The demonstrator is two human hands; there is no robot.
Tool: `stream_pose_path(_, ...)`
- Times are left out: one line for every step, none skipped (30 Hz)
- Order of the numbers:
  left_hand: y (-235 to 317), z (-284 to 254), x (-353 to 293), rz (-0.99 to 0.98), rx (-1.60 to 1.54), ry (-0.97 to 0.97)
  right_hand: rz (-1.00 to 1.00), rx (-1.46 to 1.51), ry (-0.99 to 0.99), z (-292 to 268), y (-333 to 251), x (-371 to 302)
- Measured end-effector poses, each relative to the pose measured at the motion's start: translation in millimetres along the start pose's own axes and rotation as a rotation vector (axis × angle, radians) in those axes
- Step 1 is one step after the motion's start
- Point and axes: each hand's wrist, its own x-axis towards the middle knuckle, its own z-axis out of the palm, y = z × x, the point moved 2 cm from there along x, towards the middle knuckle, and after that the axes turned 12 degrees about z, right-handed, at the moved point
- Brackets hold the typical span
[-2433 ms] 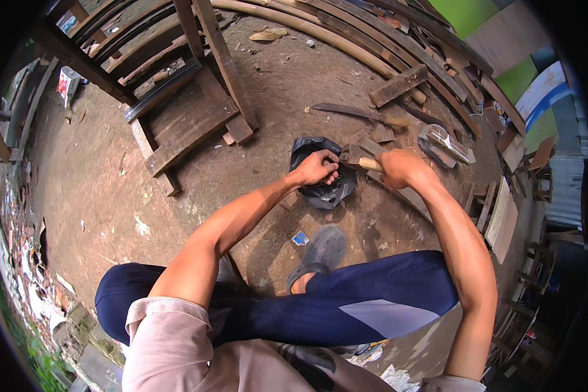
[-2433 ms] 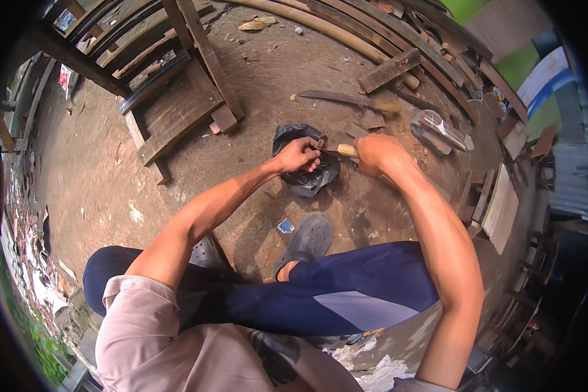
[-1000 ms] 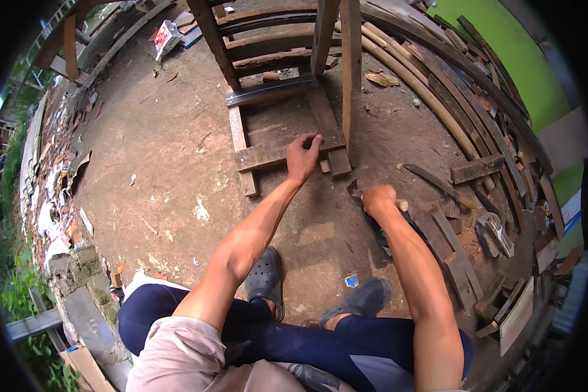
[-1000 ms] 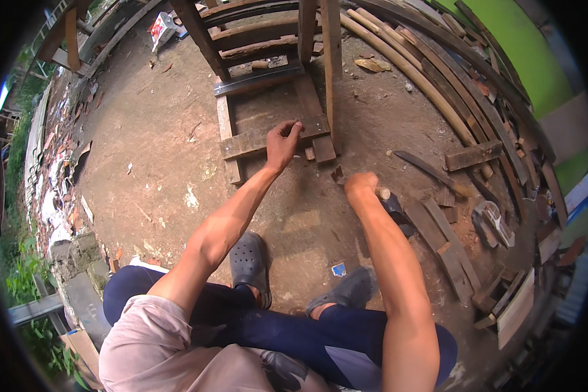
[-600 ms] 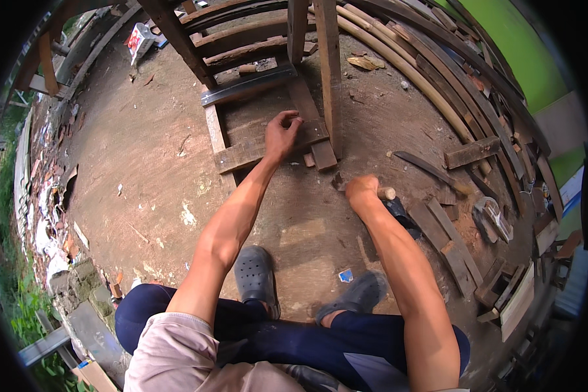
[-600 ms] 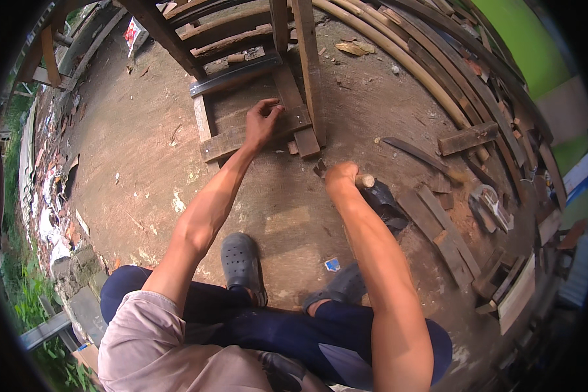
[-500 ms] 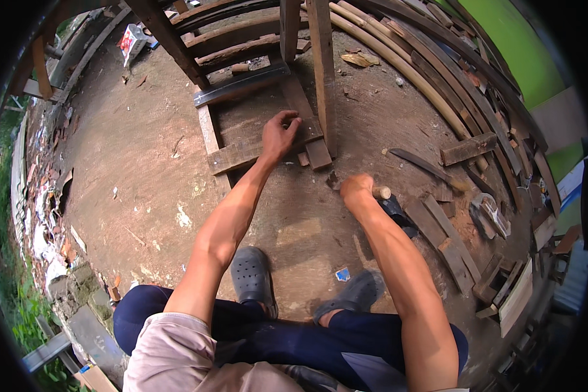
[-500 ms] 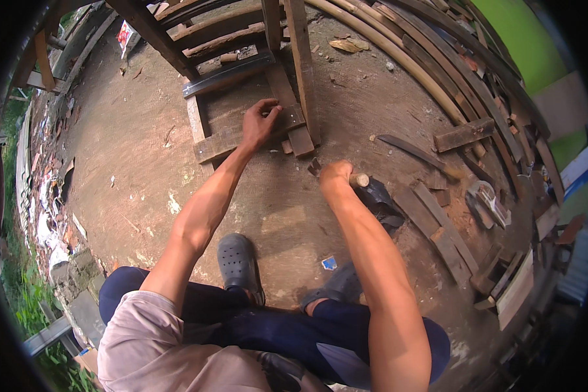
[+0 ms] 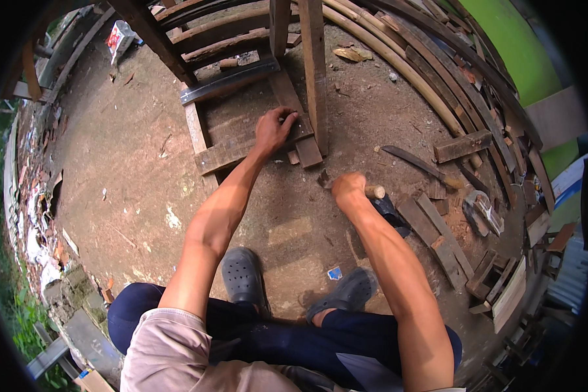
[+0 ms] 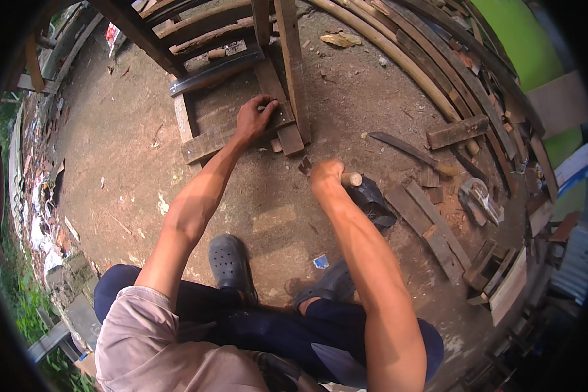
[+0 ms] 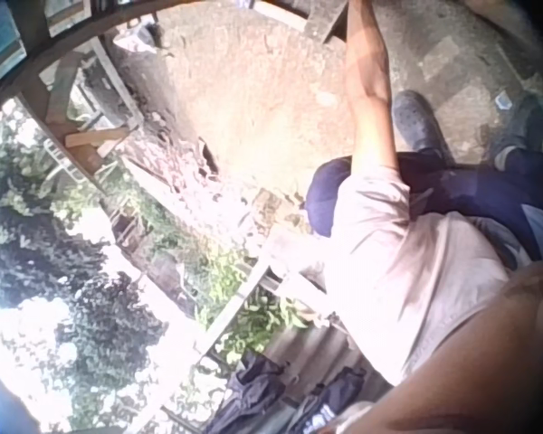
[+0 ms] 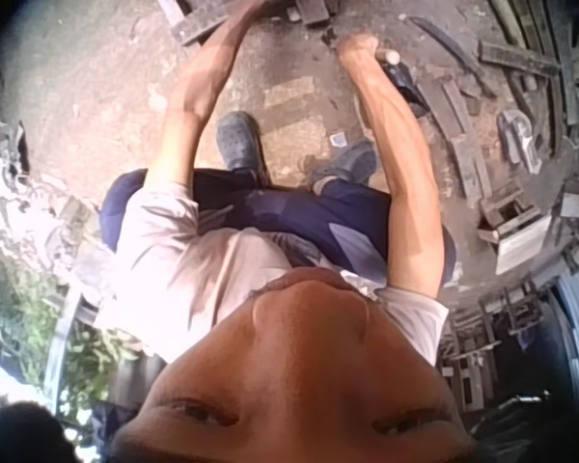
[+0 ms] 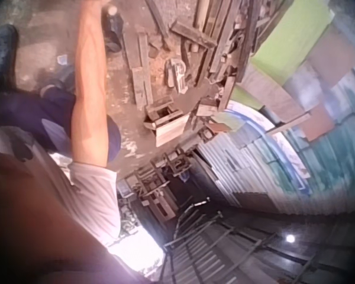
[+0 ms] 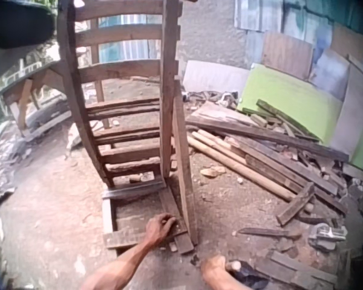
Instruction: The person assembles a wooden chair frame by hammering nails into joints and attaching wooden slats. They repeatedly pick up nails from a plastic bag, position them, and strike with a hammer, then fit additional slats into the frame.
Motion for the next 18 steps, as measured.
stream_pose_path(-0.9,0.5,-0.1,0.004,0.007,0.004,-0.005,0.0,-0.004,-1.1,-0.2,-0.4)
stream_pose_path(-2.8,1.1,-0.3,0.003,0.018,0.007,-0.011,-0.001,-0.008,-2.4,-0.2,-0.6)
stream_pose_path(-5.1,1.5,-0.4,0.003,0.029,0.009,-0.016,-0.001,-0.012,-3.5,-0.1,-1.1)
stream_pose_path(-6.1,1.9,-0.2,0.003,0.04,0.011,-0.019,-0.005,-0.013,-4.2,0.3,-1.6)
stream_pose_path(-7.1,2.6,-0.1,-0.004,0.037,0.014,-0.022,-0.008,-0.014,-4.9,0.7,-2.4)
stream_pose_path(-8.1,3.1,-0.1,-0.011,0.034,0.016,-0.025,-0.012,-0.015,-5.6,0.8,-3.1)
stream_pose_path(-6.9,3.8,0.2,-0.016,0.028,0.018,-0.024,-0.009,-0.02,-5.9,1.4,-3.3)
stream_pose_path(-6.1,4.0,0.4,-0.029,0.023,0.011,-0.023,-0.006,-0.025,-6.3,1.7,-3.3)
stream_pose_path(-5.6,3.8,0.9,-0.041,0.019,0.005,-0.023,-0.003,-0.031,-6.5,2.1,-3.6)
stream_pose_path(-5.7,3.6,0.7,-0.054,0.015,-0.001,-0.022,0.0,-0.026,-7.4,2.2,-4.9)
stream_pose_path(-5.1,3.6,0.6,-0.043,0.017,0.007,-0.021,0.004,-0.022,-8.3,2.6,-6.3)
stream_pose_path(-4.6,3.6,0.9,-0.032,0.018,0.015,-0.021,0.007,-0.018,-9.0,2.9,-7.6)
stream_pose_path(-4.9,3.4,1.3,-0.021,0.021,0.024,-0.026,0.004,-0.018,-8.5,2.8,-7.1)
stream_pose_path(-5.6,3.5,1.3,-0.03,0.014,0.02,-0.032,0.001,-0.017,-8.2,2.8,-6.5)
stream_pose_path(-6.2,3.6,1.2,-0.038,0.008,0.015,-0.037,-0.002,-0.017,-7.7,2.7,-6.0)
stream_pose_path(-6.4,3.3,1.1,-0.046,0.001,0.011,-0.032,-0.006,-0.022,-8.1,2.5,-6.1)
stream_pose_path(-6.3,3.0,0.7,-0.039,-0.004,0.012,-0.028,-0.011,-0.028,-8.5,2.0,-6.3)
stream_pose_path(-6.1,2.8,0.1,-0.031,-0.008,0.013,-0.023,-0.015,-0.033,-8.8,1.7,-6.5)
